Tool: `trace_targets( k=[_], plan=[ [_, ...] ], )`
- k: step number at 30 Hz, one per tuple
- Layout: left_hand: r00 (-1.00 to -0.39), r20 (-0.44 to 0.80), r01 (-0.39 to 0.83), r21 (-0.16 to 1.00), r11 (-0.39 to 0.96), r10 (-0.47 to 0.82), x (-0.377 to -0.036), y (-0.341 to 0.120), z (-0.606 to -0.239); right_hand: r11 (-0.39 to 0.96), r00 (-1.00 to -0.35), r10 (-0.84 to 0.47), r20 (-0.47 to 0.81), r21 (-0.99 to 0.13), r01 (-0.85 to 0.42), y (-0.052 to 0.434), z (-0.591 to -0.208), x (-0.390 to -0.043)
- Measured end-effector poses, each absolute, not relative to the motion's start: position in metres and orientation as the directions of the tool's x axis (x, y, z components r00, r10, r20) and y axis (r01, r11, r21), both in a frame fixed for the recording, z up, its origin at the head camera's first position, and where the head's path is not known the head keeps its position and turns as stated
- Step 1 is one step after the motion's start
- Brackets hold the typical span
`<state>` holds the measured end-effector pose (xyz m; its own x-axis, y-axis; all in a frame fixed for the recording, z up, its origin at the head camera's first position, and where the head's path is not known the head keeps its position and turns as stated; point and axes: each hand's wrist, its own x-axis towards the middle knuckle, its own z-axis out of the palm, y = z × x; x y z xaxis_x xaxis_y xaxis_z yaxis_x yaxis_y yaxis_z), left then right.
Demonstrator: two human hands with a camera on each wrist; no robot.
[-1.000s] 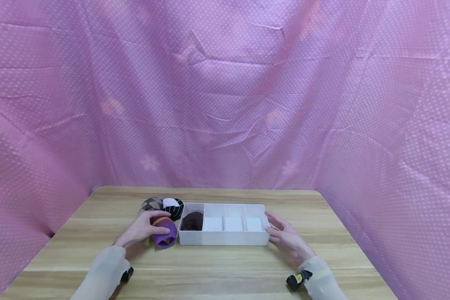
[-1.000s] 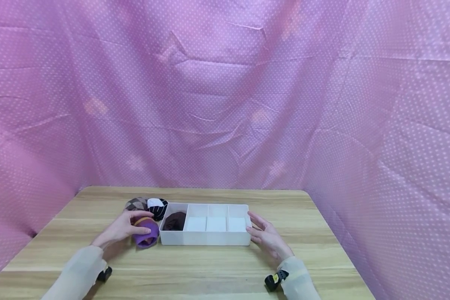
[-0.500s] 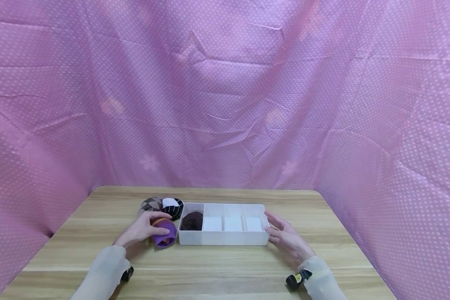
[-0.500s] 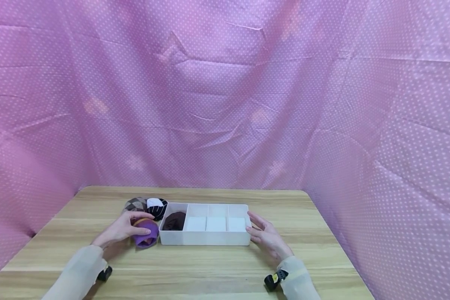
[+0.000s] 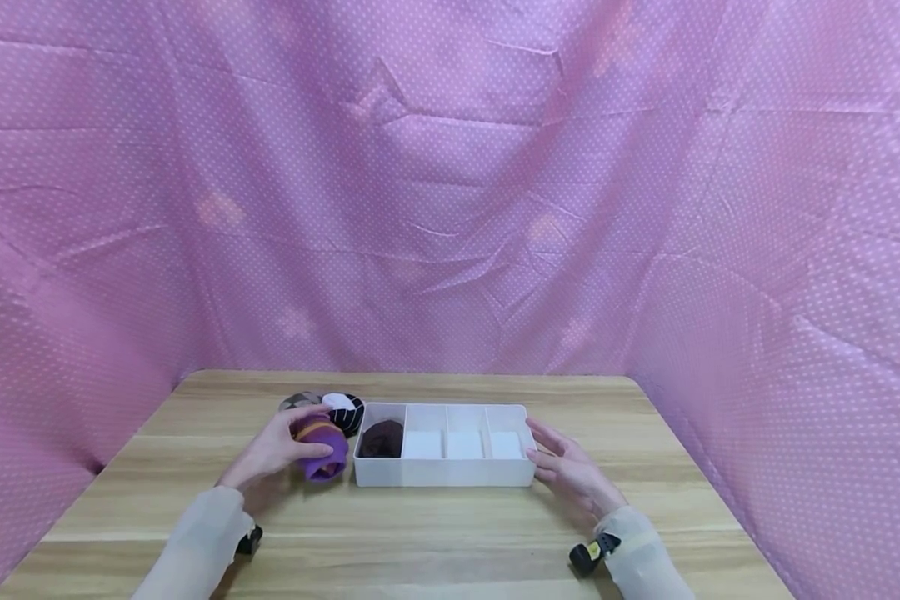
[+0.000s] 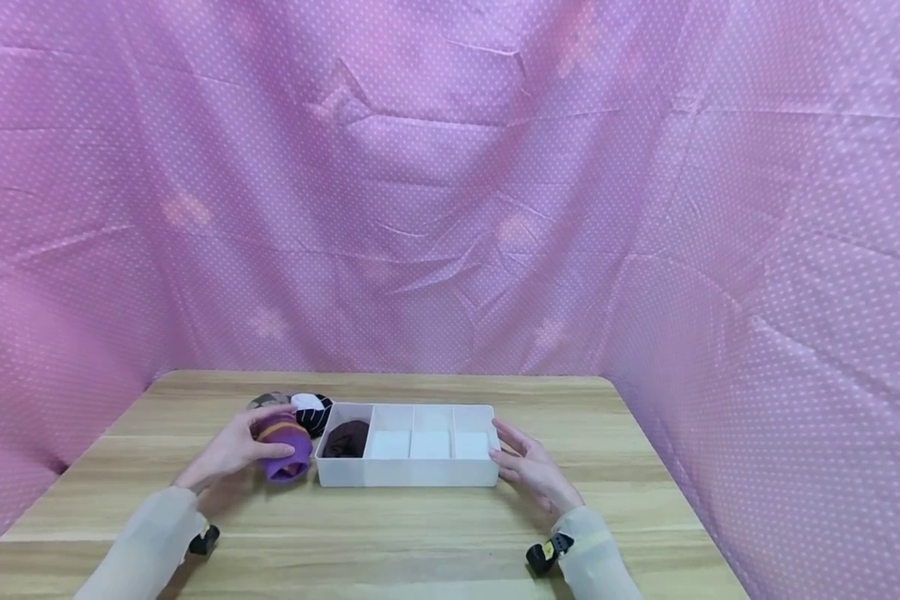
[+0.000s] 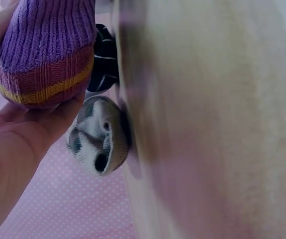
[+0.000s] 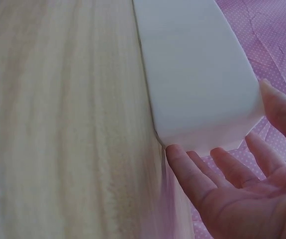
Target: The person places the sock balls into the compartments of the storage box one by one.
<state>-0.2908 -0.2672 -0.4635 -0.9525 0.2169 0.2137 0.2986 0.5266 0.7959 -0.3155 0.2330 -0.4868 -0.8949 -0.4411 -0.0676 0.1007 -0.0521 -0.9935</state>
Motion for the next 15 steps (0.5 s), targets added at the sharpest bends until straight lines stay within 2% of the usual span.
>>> trace_targets(
  k=[9,15],
  plan=[
    [-0.958,0.256,0.287,0.823,0.49,0.131,-0.295,-0.267,-0.457,-0.046,-0.892,-0.446,-0.075,-0.993,0.106,0.234,-0.488,-0.317],
    [-0.952,0.276,0.302,0.798,0.522,0.129,-0.294,-0.26,-0.448,-0.035,-0.895,-0.438,-0.081,-0.994,0.107,0.235,-0.488,-0.317]
  ],
)
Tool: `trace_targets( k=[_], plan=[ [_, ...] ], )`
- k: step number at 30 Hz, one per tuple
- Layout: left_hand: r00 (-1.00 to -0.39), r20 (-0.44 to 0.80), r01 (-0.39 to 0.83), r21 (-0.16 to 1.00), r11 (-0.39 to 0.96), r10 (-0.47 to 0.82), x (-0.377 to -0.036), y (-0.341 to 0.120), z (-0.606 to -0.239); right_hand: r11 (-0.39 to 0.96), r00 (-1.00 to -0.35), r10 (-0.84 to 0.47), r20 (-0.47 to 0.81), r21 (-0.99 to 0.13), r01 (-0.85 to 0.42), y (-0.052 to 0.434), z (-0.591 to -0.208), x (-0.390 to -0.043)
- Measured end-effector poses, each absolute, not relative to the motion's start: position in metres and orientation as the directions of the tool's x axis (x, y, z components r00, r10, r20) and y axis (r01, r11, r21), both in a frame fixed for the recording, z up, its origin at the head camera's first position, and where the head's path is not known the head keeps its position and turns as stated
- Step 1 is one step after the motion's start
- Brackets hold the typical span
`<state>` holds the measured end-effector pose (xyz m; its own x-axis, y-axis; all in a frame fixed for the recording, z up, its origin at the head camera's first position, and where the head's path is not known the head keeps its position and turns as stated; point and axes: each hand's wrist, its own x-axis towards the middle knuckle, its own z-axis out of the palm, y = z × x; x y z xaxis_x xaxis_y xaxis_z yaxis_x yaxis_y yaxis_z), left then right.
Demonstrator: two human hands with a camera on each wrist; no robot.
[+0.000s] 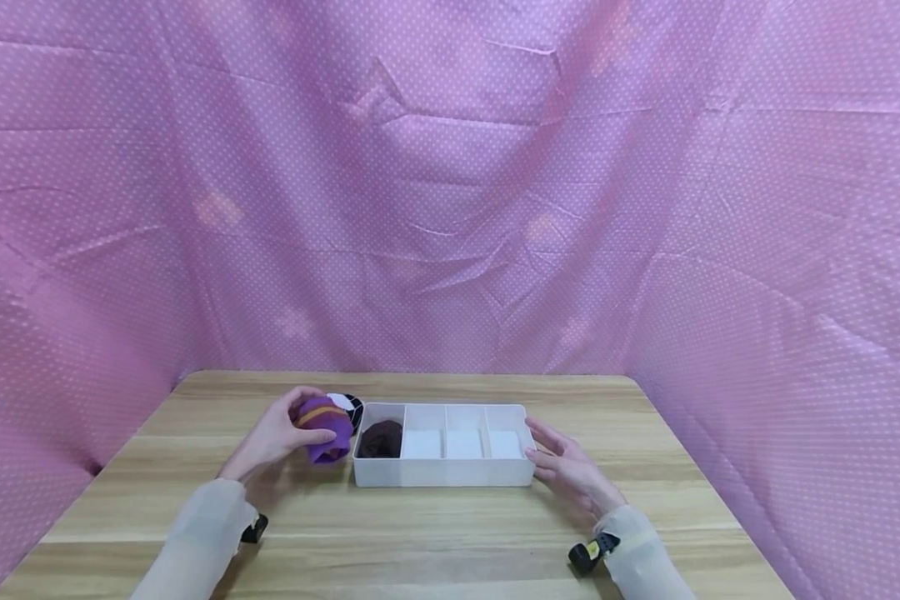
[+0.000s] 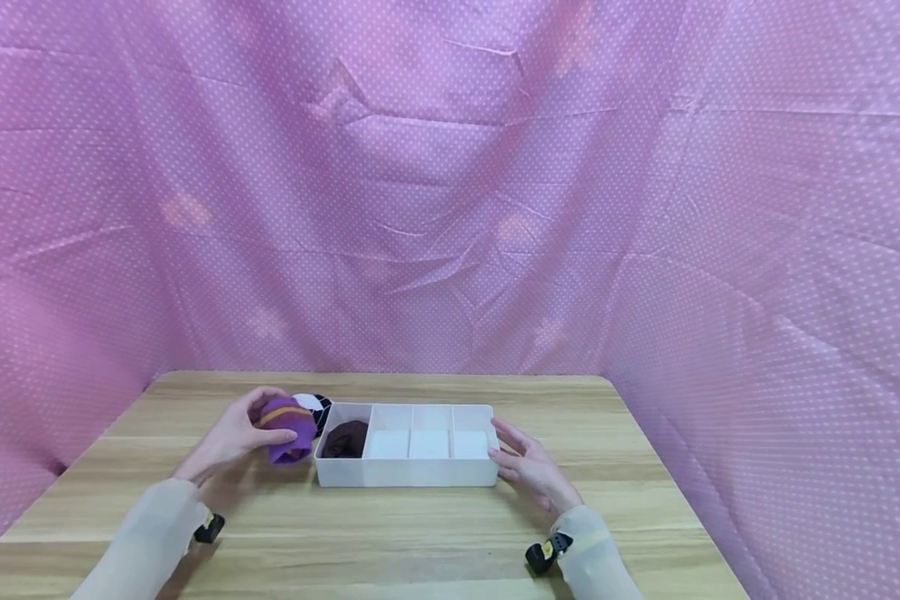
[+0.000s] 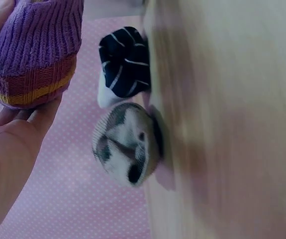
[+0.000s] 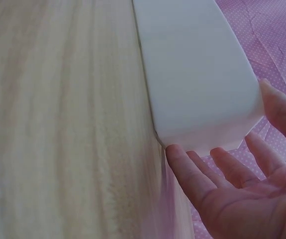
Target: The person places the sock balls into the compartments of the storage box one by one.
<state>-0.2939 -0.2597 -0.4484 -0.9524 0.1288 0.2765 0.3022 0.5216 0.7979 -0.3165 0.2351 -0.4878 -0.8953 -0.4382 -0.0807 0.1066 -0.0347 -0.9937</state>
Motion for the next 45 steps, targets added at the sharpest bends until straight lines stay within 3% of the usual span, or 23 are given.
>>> trace_targets(
  k=[19,45],
  plan=[
    [-0.956,0.224,0.289,0.828,0.481,0.19,-0.3,-0.213,-0.42,-0.085,-0.888,-0.455,-0.071,-0.989,0.122,0.235,-0.488,-0.316],
    [-0.922,0.233,0.345,0.859,0.378,0.31,-0.335,-0.148,-0.429,-0.05,-0.91,-0.41,-0.068,-0.994,0.096,0.225,-0.484,-0.312]
  ],
)
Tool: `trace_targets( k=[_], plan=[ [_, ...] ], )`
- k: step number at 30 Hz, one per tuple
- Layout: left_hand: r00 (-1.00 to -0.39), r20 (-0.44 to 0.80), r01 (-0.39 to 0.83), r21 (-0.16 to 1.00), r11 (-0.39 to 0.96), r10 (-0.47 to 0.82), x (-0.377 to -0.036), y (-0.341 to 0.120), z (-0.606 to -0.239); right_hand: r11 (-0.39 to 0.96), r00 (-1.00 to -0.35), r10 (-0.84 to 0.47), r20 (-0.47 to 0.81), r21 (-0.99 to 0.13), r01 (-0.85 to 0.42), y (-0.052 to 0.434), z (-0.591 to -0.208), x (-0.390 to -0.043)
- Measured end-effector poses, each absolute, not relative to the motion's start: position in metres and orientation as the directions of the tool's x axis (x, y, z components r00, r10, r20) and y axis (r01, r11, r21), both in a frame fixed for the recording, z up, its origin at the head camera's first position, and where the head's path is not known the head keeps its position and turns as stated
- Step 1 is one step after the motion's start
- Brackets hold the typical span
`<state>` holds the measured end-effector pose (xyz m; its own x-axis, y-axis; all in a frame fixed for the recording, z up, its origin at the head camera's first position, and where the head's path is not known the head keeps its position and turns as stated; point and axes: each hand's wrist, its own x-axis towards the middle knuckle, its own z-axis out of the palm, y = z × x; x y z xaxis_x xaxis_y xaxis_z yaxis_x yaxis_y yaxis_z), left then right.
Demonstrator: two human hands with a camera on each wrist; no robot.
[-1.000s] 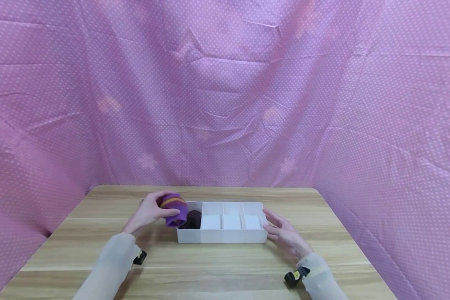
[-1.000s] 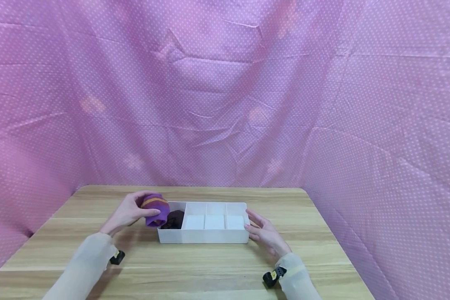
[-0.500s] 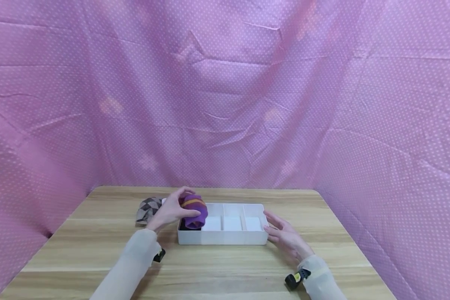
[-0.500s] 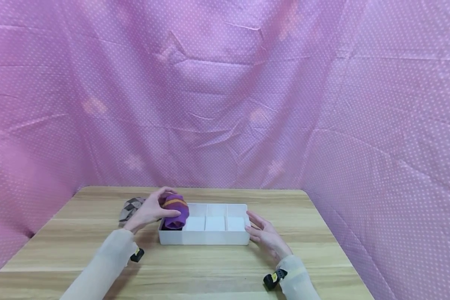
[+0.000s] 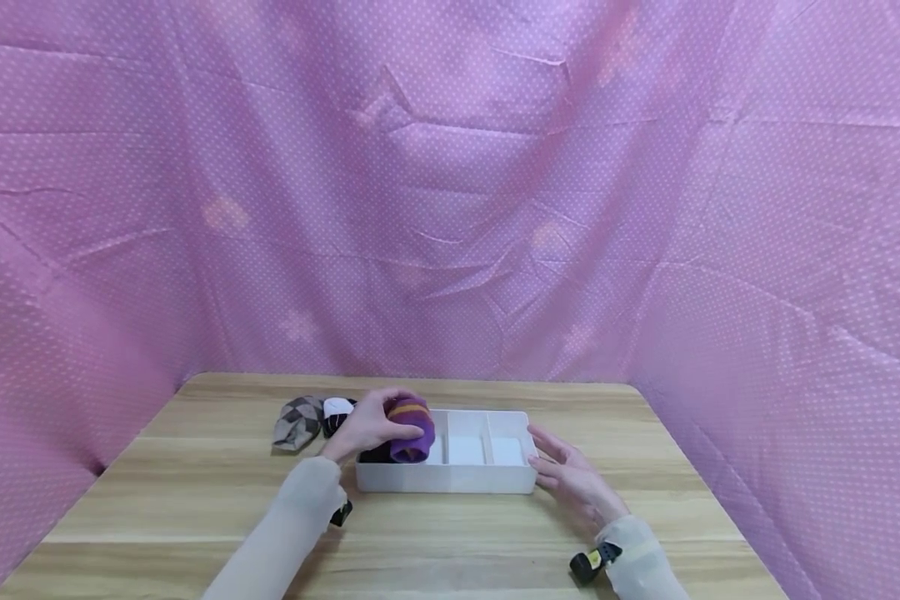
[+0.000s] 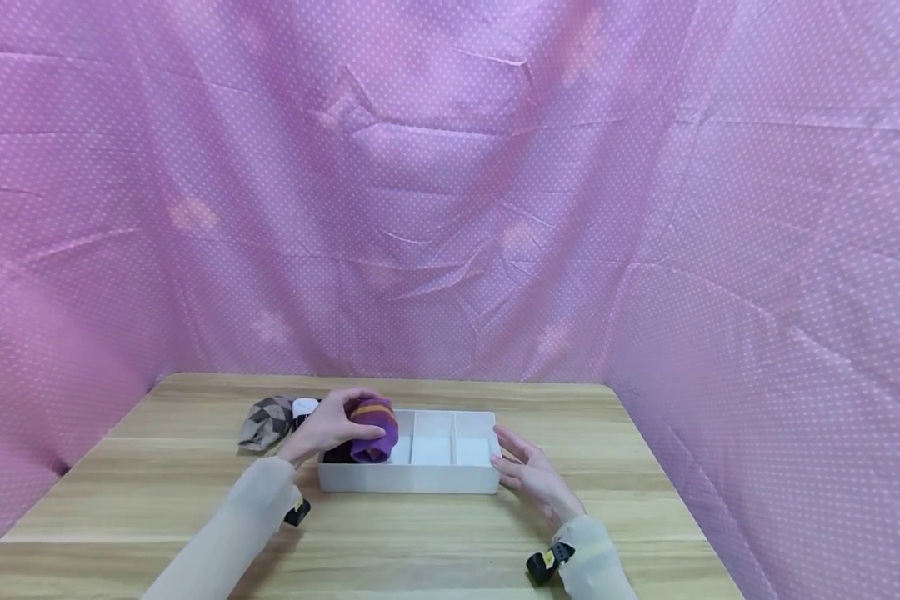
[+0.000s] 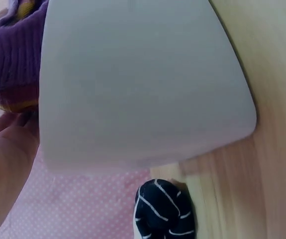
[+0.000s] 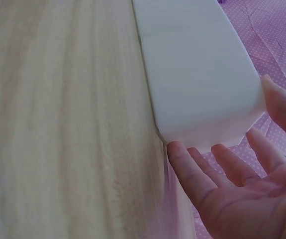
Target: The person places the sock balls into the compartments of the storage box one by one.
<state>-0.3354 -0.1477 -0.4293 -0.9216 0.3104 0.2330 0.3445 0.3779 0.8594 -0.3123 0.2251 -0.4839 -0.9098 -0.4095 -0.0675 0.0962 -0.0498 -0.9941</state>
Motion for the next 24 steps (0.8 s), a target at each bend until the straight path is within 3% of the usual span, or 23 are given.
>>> trace_targets(
  k=[9,16,24],
  plan=[
    [-0.922,0.193,0.323,0.863,0.389,0.337,-0.347,-0.145,-0.438,-0.052,-0.915,-0.395,-0.08,-0.993,0.109,0.219,-0.484,-0.317],
    [-0.881,0.221,0.394,0.834,0.387,0.419,-0.347,-0.144,-0.442,-0.053,-0.915,-0.392,-0.091,-0.991,0.121,0.218,-0.482,-0.318],
    [-0.893,0.248,0.405,0.806,0.432,0.376,-0.346,-0.143,-0.446,-0.076,-0.918,-0.382,-0.109,-0.986,0.149,0.219,-0.484,-0.317]
  ],
)
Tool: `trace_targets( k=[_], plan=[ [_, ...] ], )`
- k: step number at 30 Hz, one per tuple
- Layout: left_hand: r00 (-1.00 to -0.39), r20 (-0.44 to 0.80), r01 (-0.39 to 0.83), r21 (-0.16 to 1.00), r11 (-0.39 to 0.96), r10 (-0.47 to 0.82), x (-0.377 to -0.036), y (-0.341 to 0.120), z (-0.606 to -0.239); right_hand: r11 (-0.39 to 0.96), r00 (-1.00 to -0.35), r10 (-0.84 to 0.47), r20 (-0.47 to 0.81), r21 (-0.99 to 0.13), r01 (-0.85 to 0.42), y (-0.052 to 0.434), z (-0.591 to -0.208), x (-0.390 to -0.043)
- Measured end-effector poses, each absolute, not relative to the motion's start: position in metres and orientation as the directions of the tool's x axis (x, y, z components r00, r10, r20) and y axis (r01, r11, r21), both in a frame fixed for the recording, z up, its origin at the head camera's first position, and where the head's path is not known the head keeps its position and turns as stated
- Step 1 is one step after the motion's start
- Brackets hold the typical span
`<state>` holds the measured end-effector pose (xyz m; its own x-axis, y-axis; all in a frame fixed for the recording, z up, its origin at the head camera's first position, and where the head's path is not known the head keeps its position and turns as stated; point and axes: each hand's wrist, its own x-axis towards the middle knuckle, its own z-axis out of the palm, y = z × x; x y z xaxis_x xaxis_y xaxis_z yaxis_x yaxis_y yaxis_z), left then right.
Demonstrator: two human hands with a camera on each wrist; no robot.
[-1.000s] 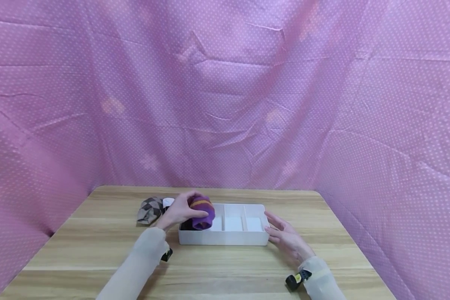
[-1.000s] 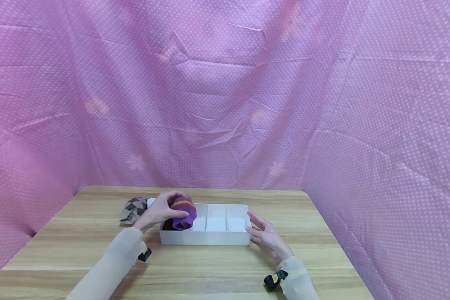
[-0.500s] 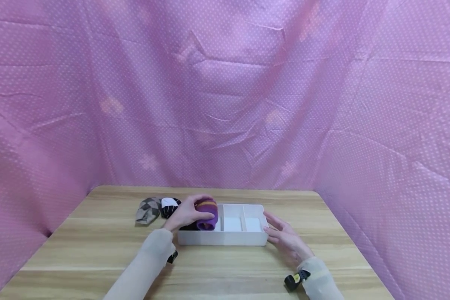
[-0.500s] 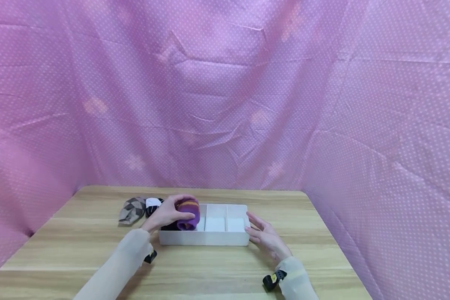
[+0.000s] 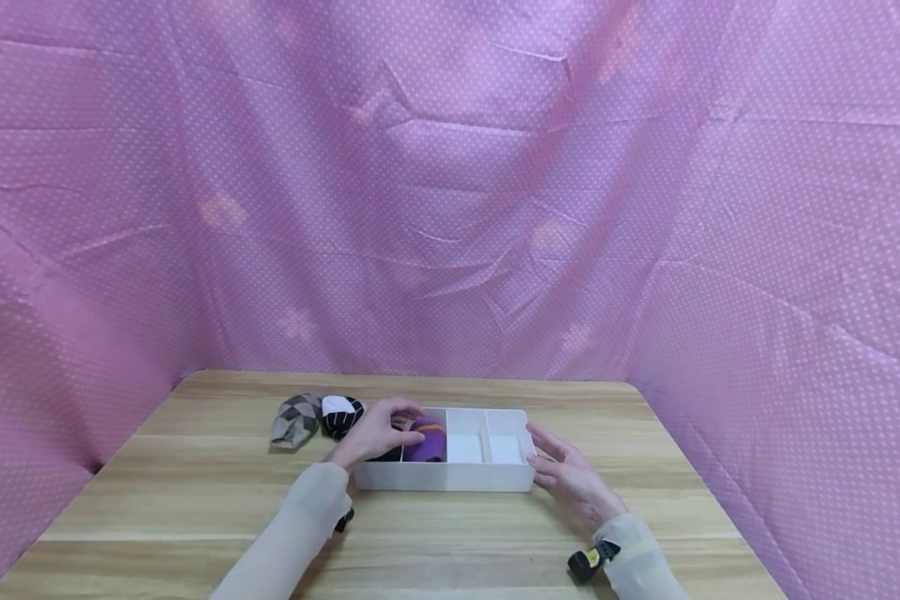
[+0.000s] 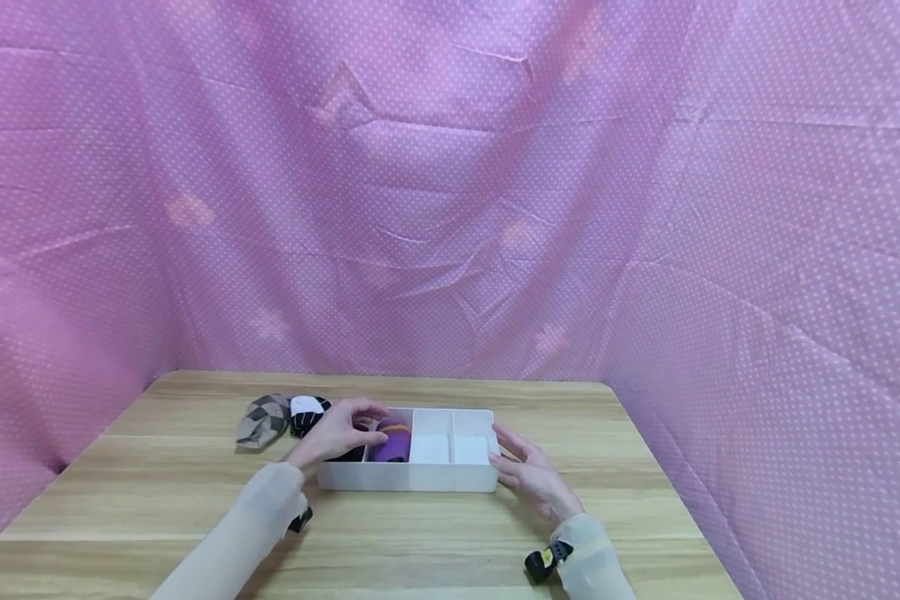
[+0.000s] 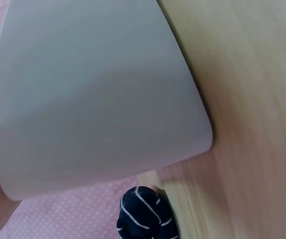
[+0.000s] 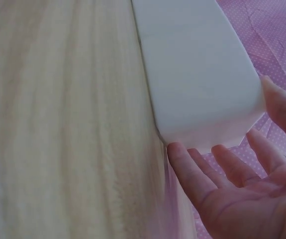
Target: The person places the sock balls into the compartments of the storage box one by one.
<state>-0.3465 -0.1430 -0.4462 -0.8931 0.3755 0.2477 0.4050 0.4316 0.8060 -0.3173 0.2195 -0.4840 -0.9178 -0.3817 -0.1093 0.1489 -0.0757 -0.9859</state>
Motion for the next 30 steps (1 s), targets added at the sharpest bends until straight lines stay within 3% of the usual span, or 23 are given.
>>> trace_targets(
  k=[30],
  plan=[
    [-0.913,0.273,0.39,0.802,0.452,0.303,-0.33,-0.161,-0.45,-0.089,-0.915,-0.392,-0.096,-0.986,0.142,0.221,-0.485,-0.316]
  ],
)
